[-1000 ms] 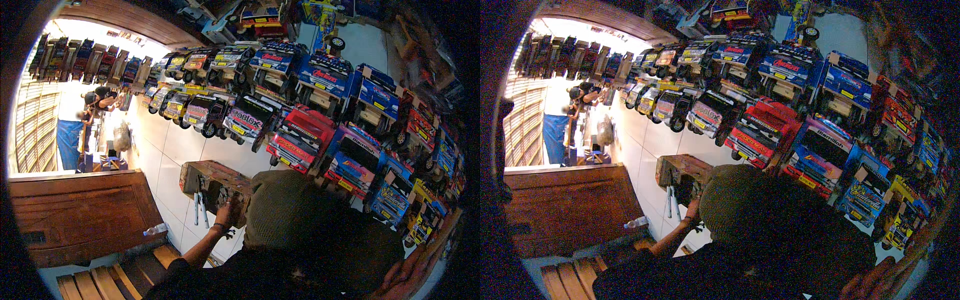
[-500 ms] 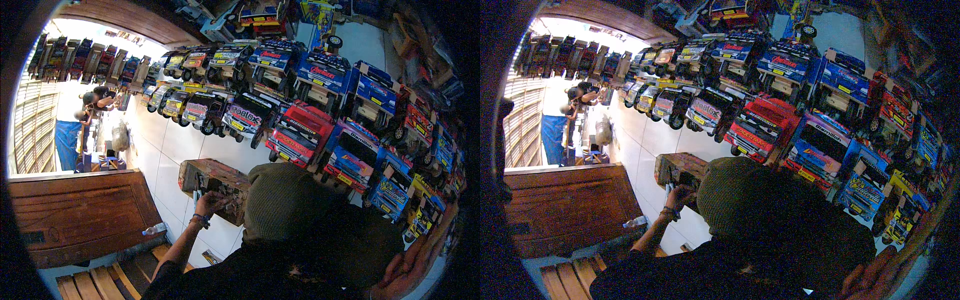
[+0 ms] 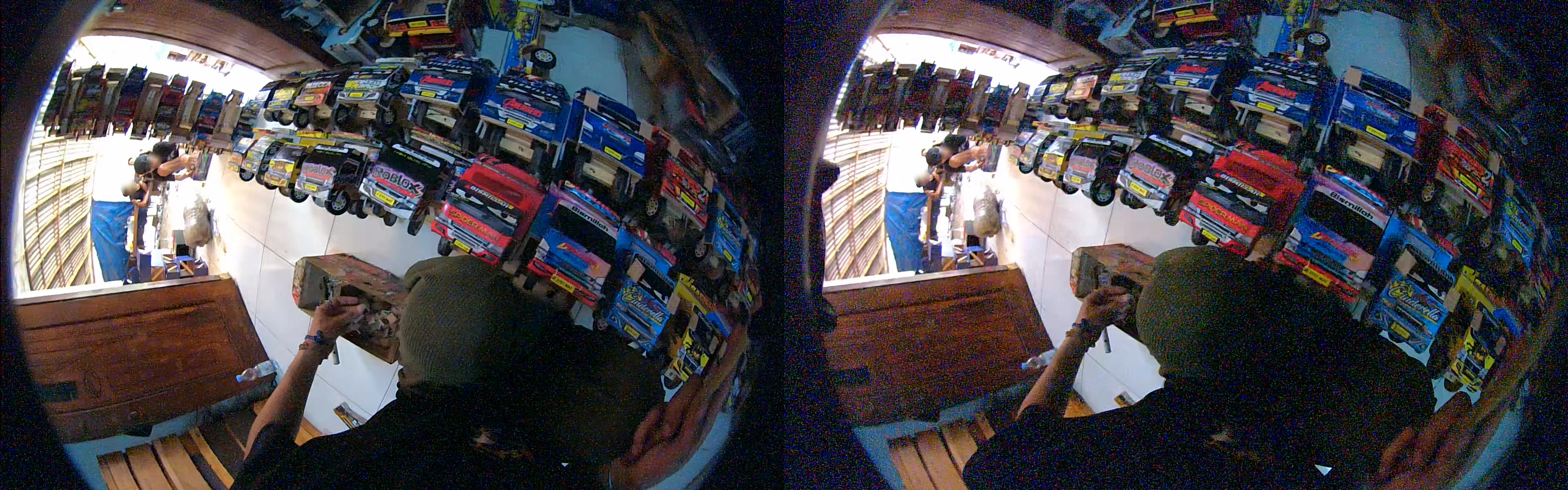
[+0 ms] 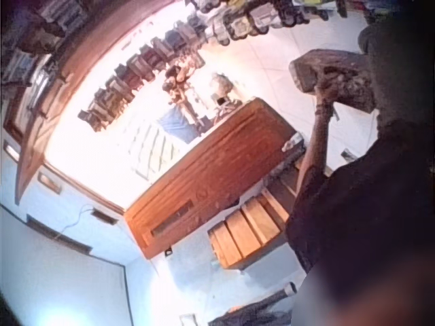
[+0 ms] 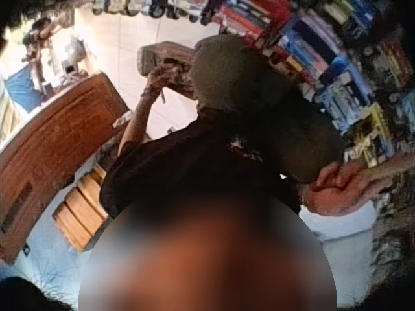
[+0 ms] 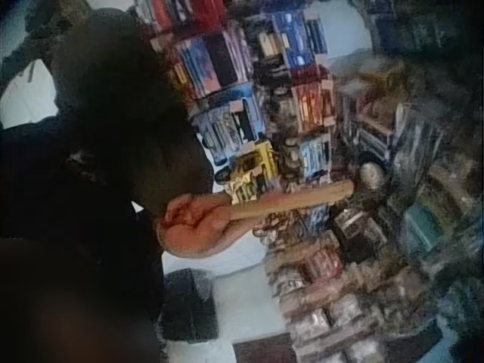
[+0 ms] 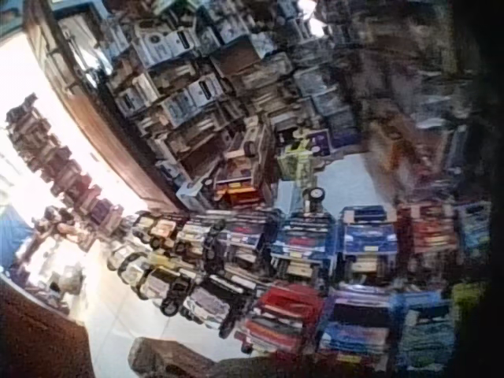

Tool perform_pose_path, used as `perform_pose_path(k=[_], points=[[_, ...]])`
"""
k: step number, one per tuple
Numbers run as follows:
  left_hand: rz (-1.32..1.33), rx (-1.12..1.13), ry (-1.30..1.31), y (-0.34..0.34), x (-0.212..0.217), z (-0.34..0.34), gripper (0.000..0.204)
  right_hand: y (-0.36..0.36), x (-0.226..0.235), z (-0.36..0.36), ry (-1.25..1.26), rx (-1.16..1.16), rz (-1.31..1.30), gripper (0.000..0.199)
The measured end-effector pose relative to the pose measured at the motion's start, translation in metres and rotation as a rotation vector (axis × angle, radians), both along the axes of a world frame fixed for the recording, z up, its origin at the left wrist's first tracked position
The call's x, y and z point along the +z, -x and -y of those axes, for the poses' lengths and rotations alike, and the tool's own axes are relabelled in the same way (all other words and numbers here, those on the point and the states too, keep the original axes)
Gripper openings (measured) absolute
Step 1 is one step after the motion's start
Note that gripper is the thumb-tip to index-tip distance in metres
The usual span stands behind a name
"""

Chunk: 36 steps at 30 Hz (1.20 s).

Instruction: The person is assembling toy trucks by hammering nails into the packaging. They repeatedly pick up nails and use a hammer to secure them into the toy truck boxes.

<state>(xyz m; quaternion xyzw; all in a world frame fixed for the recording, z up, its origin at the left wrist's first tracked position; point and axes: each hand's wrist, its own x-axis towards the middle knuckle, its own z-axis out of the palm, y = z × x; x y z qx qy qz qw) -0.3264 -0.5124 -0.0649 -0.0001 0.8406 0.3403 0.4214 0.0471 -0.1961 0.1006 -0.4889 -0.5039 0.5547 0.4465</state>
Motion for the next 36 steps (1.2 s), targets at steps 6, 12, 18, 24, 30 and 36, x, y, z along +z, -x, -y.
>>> perform_pose_path(k=[6,12,18,24,30,36], points=[[0.009,0.013,-0.344,0.018,0.05,-0.071,0.031,0.004,-0.007,0.009,0.228,-0.497,0.138,0.063],[-0.089,-0.159,-0.548,0.012,0.111,-0.168,0.029,0.011,-0.008,0.013,0.064,-0.282,-0.102,0.059],[0.043,-0.66,-0.6,-0.019,0.099,-0.271,0.015,0.02,-0.001,0.01,0.113,-0.412,-0.054,0.07],[0.171,-0.936,-0.619,-0.051,0.066,-0.329,0.021,0.035,-0.011,0.049,0.186,-0.318,0.144,0.064],[0.183,-0.998,-0.672,-0.054,0.044,-0.341,0.018,0.038,-0.055,0.07,0.283,0.206,0.519,0.061],[0.167,-1.005,-0.671,-0.055,0.035,-0.345,0.014,0.042,-0.081,0.075,0.212,0.269,0.605,0.058]])
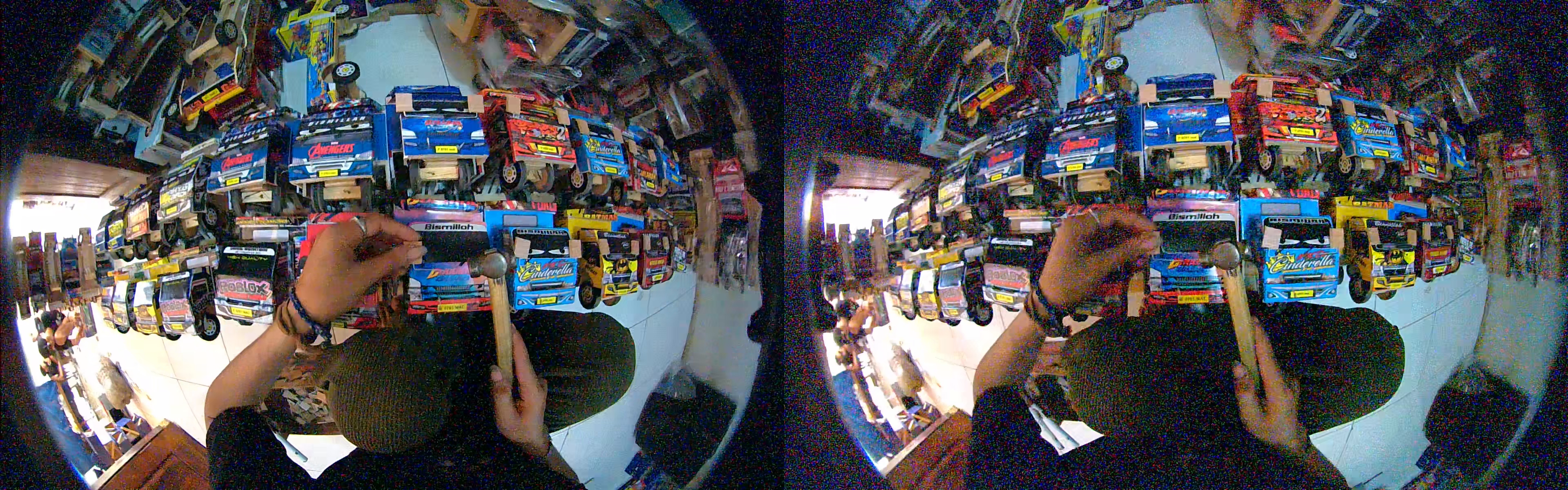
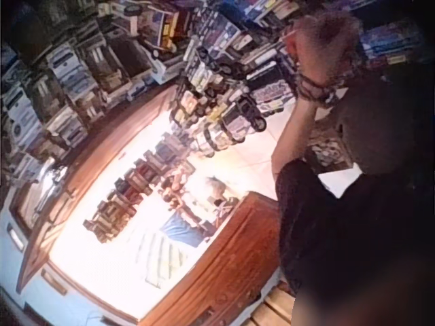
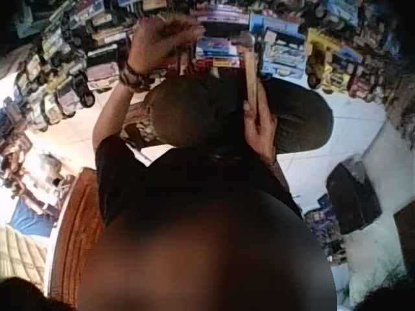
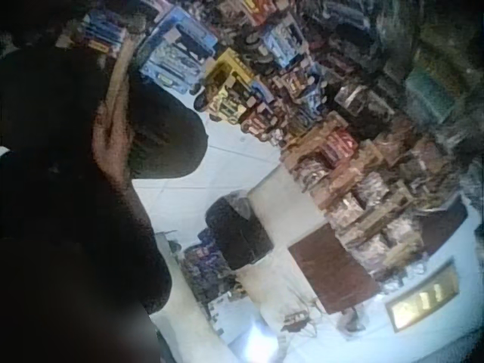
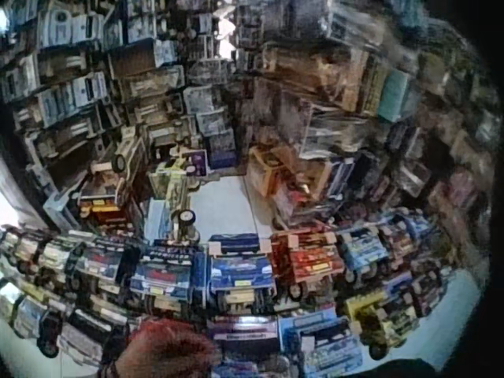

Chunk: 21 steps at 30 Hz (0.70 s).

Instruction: The person is assembling toy trucks by hammering nails into the packaging. They repeatedly pick up nails and use a hammer to secure them into the toy truck boxes.

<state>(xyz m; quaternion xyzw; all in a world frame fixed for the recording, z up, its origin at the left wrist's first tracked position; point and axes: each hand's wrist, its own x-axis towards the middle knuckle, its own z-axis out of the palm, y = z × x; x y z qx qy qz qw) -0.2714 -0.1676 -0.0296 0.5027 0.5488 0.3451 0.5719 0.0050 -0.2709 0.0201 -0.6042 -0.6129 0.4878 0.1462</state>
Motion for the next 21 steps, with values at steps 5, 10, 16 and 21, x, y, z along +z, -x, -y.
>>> perform_pose_path(k=[5,10,16,21], points=[[-0.077,-0.022,0.01,-0.001,0.002,-0.007,0.018,0.0,-0.004,0.002,0.005,0.01,0.066,0.057],[-0.078,-0.047,0.017,0.002,0.003,-0.013,0.017,0.002,-0.007,0.001,-0.049,0.062,0.09,0.058],[-0.023,-0.03,0.031,0.003,-0.001,-0.012,0.017,0.006,-0.01,-0.003,-0.095,0.062,0.094,0.059],[0.012,-0.012,0.028,0.003,-0.003,-0.012,0.017,0.006,-0.009,-0.006,-0.1,0.074,0.113,0.06]])
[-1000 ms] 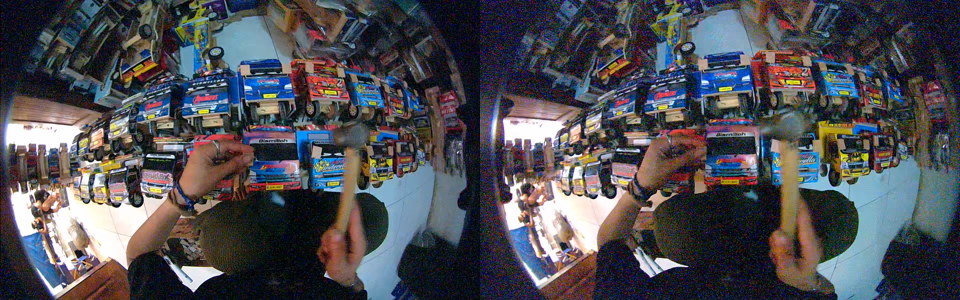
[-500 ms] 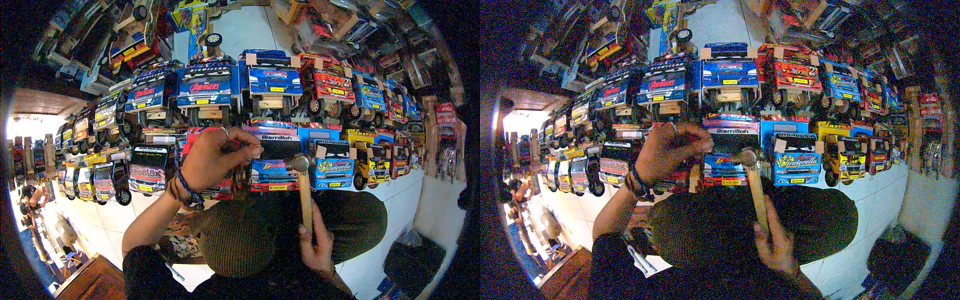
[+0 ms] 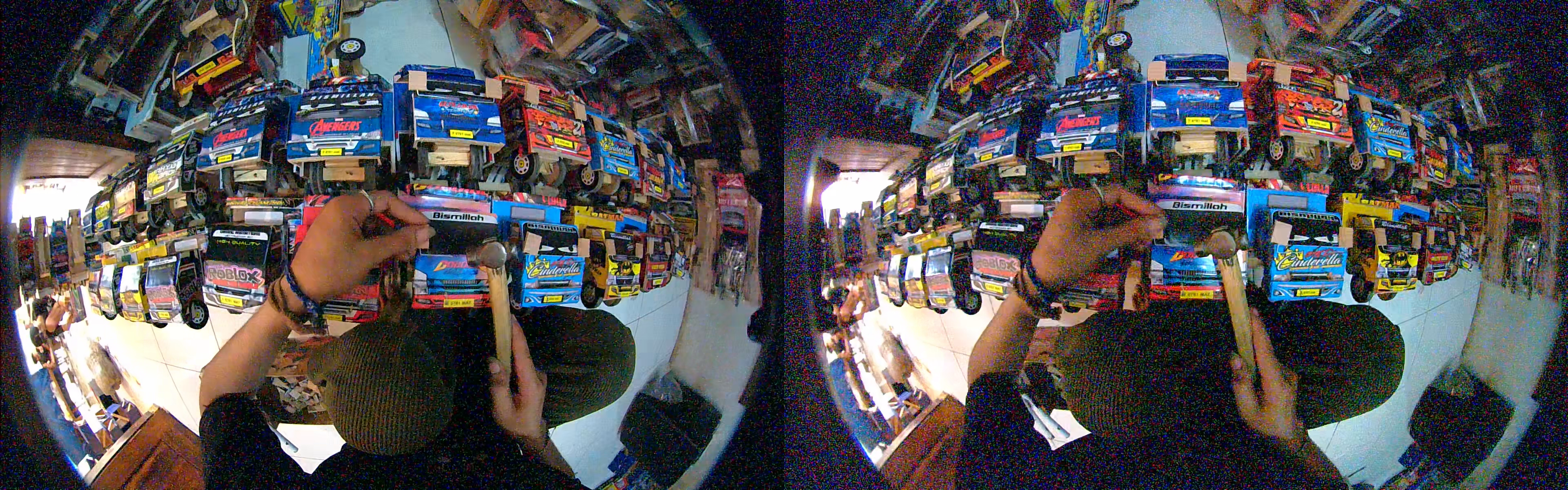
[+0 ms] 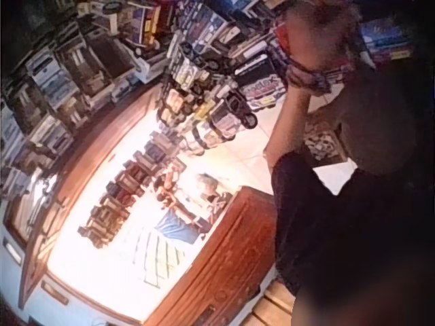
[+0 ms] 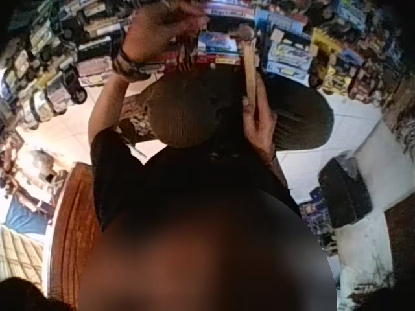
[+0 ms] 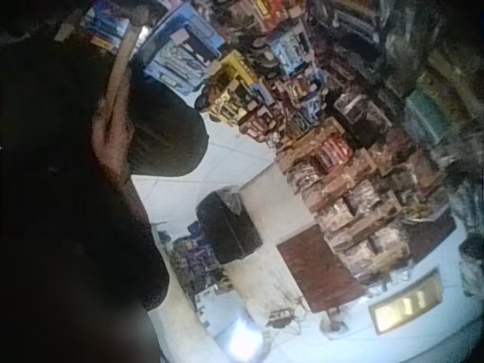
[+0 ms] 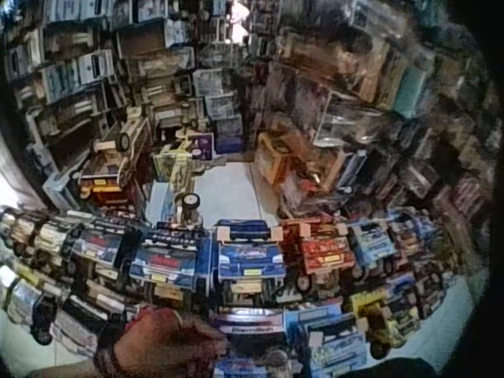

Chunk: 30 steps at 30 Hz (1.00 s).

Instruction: The person is assembling toy trucks by hammering nails into the packaging. They repeatedly pick up nails and use a hammer to secure them into the toy truck boxes.

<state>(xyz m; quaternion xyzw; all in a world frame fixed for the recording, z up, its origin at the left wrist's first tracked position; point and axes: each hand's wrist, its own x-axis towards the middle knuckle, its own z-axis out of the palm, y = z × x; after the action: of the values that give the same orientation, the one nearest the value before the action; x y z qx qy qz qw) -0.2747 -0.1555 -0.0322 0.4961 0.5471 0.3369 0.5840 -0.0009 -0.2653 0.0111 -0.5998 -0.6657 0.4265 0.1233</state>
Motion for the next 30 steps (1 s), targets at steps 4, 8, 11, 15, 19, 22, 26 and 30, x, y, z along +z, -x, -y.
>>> perform_pose_path(k=[4,8,11,15,19,22,26,30], points=[[-0.007,0.001,0.033,0.001,0.0,0.001,0.017,0.0,-0.002,-0.003,-0.028,0.029,0.016,0.06],[0.053,0.013,0.011,0.0,-0.005,0.001,0.016,0.001,-0.005,-0.004,-0.054,0.045,0.031,0.06],[0.082,0.02,-0.005,0.0,-0.008,0.001,0.016,0.001,-0.006,-0.003,-0.056,0.042,0.027,0.062],[0.064,0.016,0.03,0.001,-0.006,0.001,0.017,0.002,-0.007,-0.002,-0.245,0.125,0.108,0.062],[0.05,0.002,0.039,0.002,-0.004,0.001,0.017,0.002,-0.007,0.0,-0.314,0.196,0.145,0.059],[0.103,0.011,0.059,0.001,-0.005,0.001,0.017,0.002,-0.006,0.005,-0.378,0.187,0.118,0.058],[0.1,0.015,0.011,0.001,-0.007,0.0,0.016,0.002,-0.01,0.009,-0.447,0.226,0.172,0.058],[0.097,0.012,-0.012,0.002,-0.006,0.001,0.014,0.004,-0.014,0.009,-0.33,0.177,0.15,0.058]])
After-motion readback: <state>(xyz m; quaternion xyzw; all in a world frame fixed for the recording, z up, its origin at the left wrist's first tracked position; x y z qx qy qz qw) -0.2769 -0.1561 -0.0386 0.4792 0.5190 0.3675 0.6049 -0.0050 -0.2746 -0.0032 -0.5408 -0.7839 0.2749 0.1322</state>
